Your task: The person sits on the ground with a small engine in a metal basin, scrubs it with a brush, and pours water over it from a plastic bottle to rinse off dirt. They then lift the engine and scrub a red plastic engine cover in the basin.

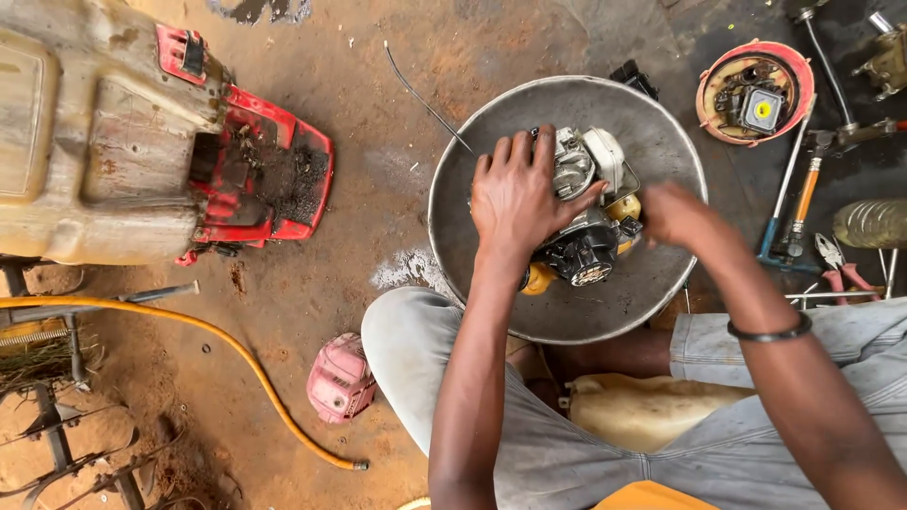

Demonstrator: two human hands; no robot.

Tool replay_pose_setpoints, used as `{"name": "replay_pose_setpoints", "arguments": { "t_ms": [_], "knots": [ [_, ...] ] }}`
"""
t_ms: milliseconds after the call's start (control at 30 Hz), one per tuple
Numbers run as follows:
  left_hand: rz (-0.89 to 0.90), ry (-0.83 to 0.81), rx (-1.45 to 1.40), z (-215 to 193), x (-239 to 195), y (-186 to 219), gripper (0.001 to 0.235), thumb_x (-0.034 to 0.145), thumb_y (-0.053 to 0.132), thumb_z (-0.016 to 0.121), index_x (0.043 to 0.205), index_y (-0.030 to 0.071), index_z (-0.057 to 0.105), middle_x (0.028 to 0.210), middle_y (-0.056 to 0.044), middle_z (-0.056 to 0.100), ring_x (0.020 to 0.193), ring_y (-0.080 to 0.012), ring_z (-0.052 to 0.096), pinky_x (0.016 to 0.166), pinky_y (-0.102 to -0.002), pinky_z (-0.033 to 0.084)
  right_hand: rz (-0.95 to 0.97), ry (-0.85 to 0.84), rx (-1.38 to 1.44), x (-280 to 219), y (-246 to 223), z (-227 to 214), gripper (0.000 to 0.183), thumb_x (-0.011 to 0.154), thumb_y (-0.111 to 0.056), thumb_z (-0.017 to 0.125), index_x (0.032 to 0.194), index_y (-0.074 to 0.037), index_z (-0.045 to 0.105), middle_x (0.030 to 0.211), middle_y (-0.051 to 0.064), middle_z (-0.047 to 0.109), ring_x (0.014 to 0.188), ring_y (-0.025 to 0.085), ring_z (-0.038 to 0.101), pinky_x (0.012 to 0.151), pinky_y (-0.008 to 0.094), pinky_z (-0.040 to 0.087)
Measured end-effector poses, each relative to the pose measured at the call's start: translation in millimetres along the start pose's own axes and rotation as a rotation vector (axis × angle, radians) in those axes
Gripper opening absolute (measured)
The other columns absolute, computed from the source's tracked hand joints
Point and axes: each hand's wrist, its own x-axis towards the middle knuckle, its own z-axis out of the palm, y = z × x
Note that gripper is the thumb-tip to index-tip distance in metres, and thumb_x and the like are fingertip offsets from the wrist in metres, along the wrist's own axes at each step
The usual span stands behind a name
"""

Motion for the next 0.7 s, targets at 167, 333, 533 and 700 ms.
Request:
{"name": "replay_pose_setpoints", "arguments": {
  "t_ms": [167,333,533,700],
  "knots": [
    [0.04,-0.044,-0.058,-18.3,6.0,-4.8,0.101,0.069,0.078,0.074,0.133,0.001,0.06,0.113,-0.012,0.066,0.106,-0.028,0.062,0.086,-0.048,0.05,-0.013,0.066,0.079,-109.1,-72.7,-117.5,0.037,0.089,-0.028,0.075,0.124,-0.017,0.072,0.098,0.014,0.078,0.08,0.027,0.076,0.079,0.047,0.062],
    [0.098,-0.175,-0.187,-35.5,7.4,-14.1,0.114,0.057,0.051,0.09,0.148,0.001,0.045,0.124,-0.009,0.063,0.109,-0.0308,0.058,0.089,-0.047,0.046,-0.014,0.416,0.162,-166.2,-105.7,-172.4,0.034,0.094,-0.03,0.077,0.126,-0.018,0.074,0.1,0.012,0.078,0.084,0.025,0.074,0.078,0.047,0.059],
    [0.102,-0.24,-0.302,-28.2,4.3,-25.7,0.117,0.049,0.034,0.097,0.151,0.01,0.044,0.13,-0.01,0.063,0.117,-0.0294,0.058,0.097,-0.046,0.044,-0.529,0.713,0.5,-151.0,-138.1,-120.7,0.022,0.094,-0.018,0.079,0.115,-0.016,0.074,0.094,0.006,0.072,0.08,0.018,0.063,0.068,0.031,0.052],
    [-0.004,-0.245,-0.293,-48.8,3.7,-24.5,0.104,0.05,0.037,0.098,0.142,0.014,0.057,0.122,-0.008,0.07,0.11,-0.0266,0.067,0.099,-0.044,0.045,-0.419,0.666,0.251,-164.4,-144.2,-136.0,0.027,0.092,-0.015,0.079,0.119,-0.014,0.077,0.083,0.007,0.067,0.075,0.018,0.061,0.067,0.036,0.053]
  ]
}}
